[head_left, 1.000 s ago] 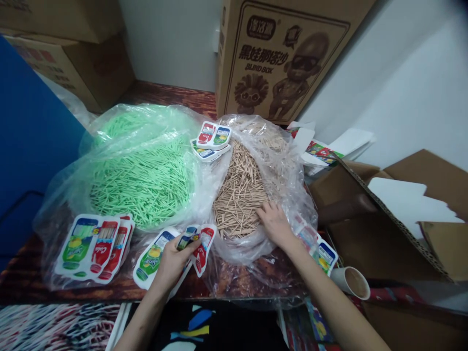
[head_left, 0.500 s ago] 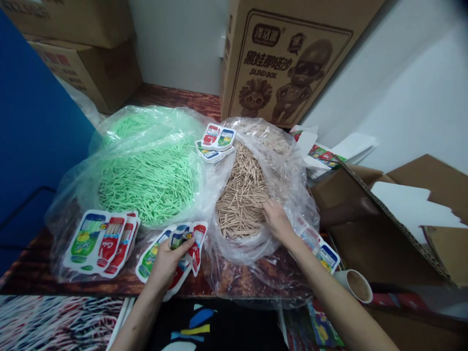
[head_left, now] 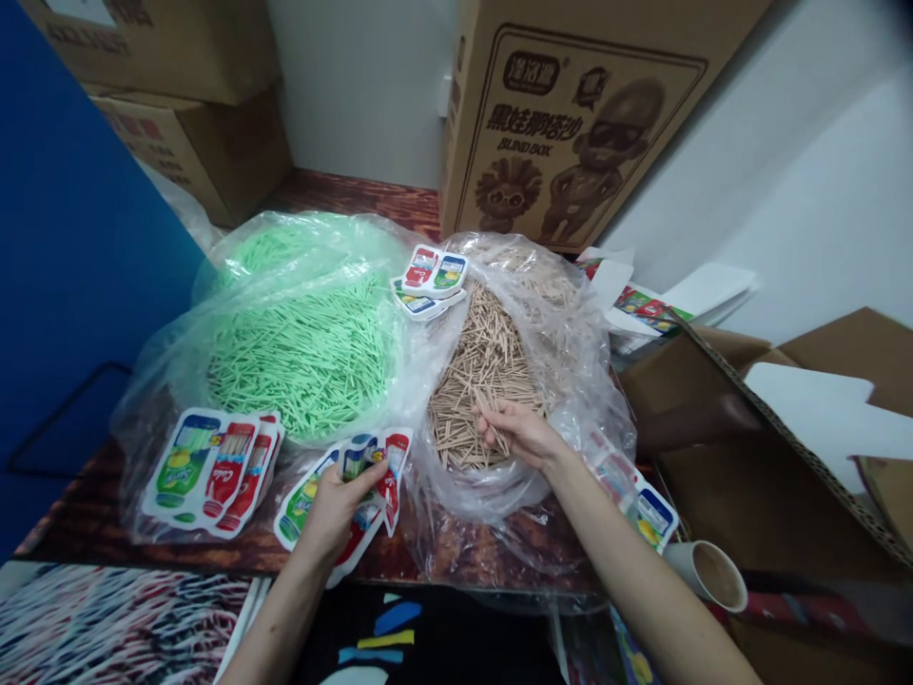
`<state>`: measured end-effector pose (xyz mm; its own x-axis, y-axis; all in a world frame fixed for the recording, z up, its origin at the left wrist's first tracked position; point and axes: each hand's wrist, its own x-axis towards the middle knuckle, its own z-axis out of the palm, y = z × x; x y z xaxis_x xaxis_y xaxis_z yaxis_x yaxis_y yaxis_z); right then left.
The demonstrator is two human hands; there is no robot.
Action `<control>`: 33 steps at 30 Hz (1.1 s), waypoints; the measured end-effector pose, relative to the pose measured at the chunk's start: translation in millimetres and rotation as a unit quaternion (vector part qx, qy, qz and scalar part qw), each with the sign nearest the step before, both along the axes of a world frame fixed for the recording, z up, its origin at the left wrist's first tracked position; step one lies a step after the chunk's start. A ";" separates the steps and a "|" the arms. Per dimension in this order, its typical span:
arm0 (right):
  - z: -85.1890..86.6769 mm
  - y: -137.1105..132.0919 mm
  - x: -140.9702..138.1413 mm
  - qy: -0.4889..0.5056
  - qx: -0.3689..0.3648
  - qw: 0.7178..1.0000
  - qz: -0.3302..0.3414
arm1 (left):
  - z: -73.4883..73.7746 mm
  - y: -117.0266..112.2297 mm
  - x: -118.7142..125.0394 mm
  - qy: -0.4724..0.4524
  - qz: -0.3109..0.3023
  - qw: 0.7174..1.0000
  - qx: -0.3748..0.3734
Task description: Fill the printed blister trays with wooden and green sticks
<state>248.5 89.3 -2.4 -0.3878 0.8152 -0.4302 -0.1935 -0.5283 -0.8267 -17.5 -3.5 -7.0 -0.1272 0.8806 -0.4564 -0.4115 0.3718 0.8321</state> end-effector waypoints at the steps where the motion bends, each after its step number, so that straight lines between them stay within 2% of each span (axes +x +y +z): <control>1: -0.2 -0.3 0.3 -0.003 -0.002 1.000 -0.006 | -0.4 -0.1 0.1 0.000 0.001 1.000 -0.001; 6: 6.8 -4.7 1.7 0.041 -0.009 0.999 -0.004 | -0.1 -0.4 2.9 0.008 -0.003 1.000 -0.004; 10: 13.0 -18.6 -4.9 0.049 0.006 0.999 -0.019 | 1.9 -1.0 3.9 0.003 0.006 1.000 0.003; 14: 10.0 -33.3 -14.7 0.038 0.011 0.999 -0.038 | 1.6 0.5 -2.0 0.007 0.027 0.999 0.020; 18: 7.4 -38.0 -18.5 0.102 -0.033 0.992 -0.062 | -0.2 3.4 -9.5 0.017 0.040 0.999 0.031; 20: 7.6 -41.6 -21.6 0.113 -0.028 0.991 -0.061 | -1.7 3.7 -11.3 0.019 0.045 0.998 0.030; 24: 1.4 -64.8 -41.7 0.060 0.038 0.996 -0.052 | -6.3 0.8 -10.0 0.023 0.053 0.998 0.034; 27: -11.4 -93.0 -63.5 -0.013 0.135 0.988 -0.079 | -10.3 -3.2 -7.2 0.027 0.045 0.998 0.033; 30: -27.3 -118.6 -79.5 -0.133 0.254 0.955 -0.074 | -14.3 -6.7 -5.8 0.021 0.041 0.998 0.033; 33: -41.9 -133.1 -86.3 -0.220 0.317 0.921 -0.050 | -17.9 -9.4 -6.2 0.011 0.044 0.999 0.029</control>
